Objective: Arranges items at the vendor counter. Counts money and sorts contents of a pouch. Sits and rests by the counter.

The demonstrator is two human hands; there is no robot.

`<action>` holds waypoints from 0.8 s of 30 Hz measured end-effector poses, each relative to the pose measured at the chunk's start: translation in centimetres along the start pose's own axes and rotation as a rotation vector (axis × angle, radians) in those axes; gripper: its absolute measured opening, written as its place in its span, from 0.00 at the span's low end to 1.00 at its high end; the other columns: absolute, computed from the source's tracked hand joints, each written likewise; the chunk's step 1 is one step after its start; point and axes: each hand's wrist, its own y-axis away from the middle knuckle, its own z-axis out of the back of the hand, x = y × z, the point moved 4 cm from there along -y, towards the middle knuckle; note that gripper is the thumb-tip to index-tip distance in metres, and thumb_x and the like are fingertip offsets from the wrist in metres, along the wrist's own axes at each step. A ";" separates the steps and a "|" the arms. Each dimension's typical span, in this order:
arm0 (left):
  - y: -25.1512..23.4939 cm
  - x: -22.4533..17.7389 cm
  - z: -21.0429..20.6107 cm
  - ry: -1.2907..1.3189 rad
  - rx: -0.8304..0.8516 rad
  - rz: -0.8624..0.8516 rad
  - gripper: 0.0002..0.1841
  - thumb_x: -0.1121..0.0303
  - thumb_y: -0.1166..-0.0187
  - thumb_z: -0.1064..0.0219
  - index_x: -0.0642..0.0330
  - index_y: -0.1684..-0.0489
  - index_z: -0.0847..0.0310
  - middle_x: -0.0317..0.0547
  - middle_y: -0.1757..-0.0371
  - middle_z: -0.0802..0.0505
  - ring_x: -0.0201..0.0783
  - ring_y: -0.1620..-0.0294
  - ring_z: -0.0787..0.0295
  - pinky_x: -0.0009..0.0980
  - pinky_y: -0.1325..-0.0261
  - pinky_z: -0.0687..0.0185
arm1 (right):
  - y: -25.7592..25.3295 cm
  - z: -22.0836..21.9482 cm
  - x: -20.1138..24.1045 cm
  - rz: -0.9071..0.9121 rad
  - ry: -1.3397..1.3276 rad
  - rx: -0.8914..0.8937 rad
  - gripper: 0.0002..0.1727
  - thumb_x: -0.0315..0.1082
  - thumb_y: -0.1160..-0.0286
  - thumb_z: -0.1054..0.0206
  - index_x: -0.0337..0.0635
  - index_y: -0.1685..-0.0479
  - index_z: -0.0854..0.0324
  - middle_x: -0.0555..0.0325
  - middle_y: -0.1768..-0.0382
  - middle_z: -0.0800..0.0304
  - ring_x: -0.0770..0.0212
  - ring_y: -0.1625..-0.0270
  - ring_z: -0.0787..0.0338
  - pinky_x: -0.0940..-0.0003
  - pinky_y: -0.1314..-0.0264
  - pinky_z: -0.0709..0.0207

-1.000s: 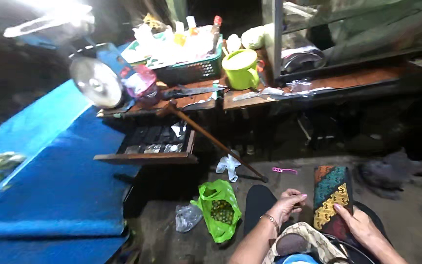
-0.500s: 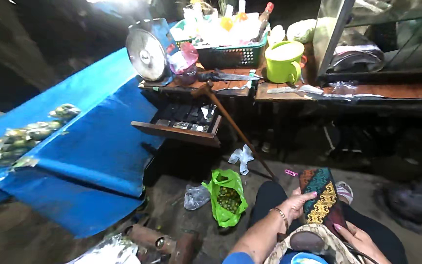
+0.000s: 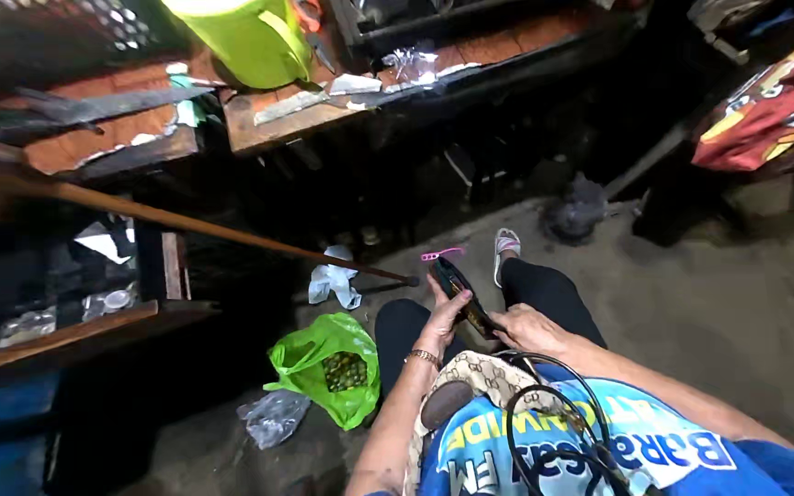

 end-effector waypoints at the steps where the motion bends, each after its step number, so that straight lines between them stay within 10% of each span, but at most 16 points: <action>1: 0.0 0.0 0.0 0.007 -0.005 0.011 0.80 0.55 0.50 0.13 0.35 0.08 0.95 0.64 0.07 0.51 0.53 0.23 0.24 0.52 0.35 0.15 | -0.1 -0.2 -0.1 0.014 -0.003 0.002 0.24 0.39 0.12 0.43 0.35 0.23 0.24 0.35 0.51 0.06 0.35 0.43 0.08 0.37 0.26 0.27; 8: -0.4 0.1 0.1 0.042 -0.024 0.051 0.65 0.62 0.38 0.23 0.35 0.05 0.81 0.62 0.30 0.19 0.47 0.46 0.11 0.42 0.50 0.11 | -0.1 -0.1 -0.9 0.011 -0.148 -0.051 0.30 0.53 0.12 0.43 0.38 0.27 0.20 0.40 0.53 0.05 0.41 0.44 0.07 0.40 0.29 0.24; 17: -1.0 0.7 1.0 0.124 -0.153 0.033 0.46 0.57 0.17 0.36 0.35 0.05 0.70 0.56 0.37 0.16 0.45 0.51 0.10 0.40 0.55 0.11 | 0.7 1.1 -0.6 -0.009 -0.339 -0.162 0.27 0.50 0.13 0.41 0.40 0.28 0.17 0.46 0.42 0.06 0.49 0.36 0.08 0.46 0.24 0.25; 24: -1.1 0.8 0.9 0.057 -0.141 0.027 0.48 0.49 0.20 0.31 0.33 0.04 0.65 0.50 0.21 0.22 0.42 0.33 0.16 0.42 0.38 0.15 | 1.3 1.7 0.2 0.121 -0.263 -0.381 0.18 0.39 0.15 0.36 0.32 0.42 0.11 0.45 0.50 0.03 0.51 0.42 0.05 0.52 0.24 0.22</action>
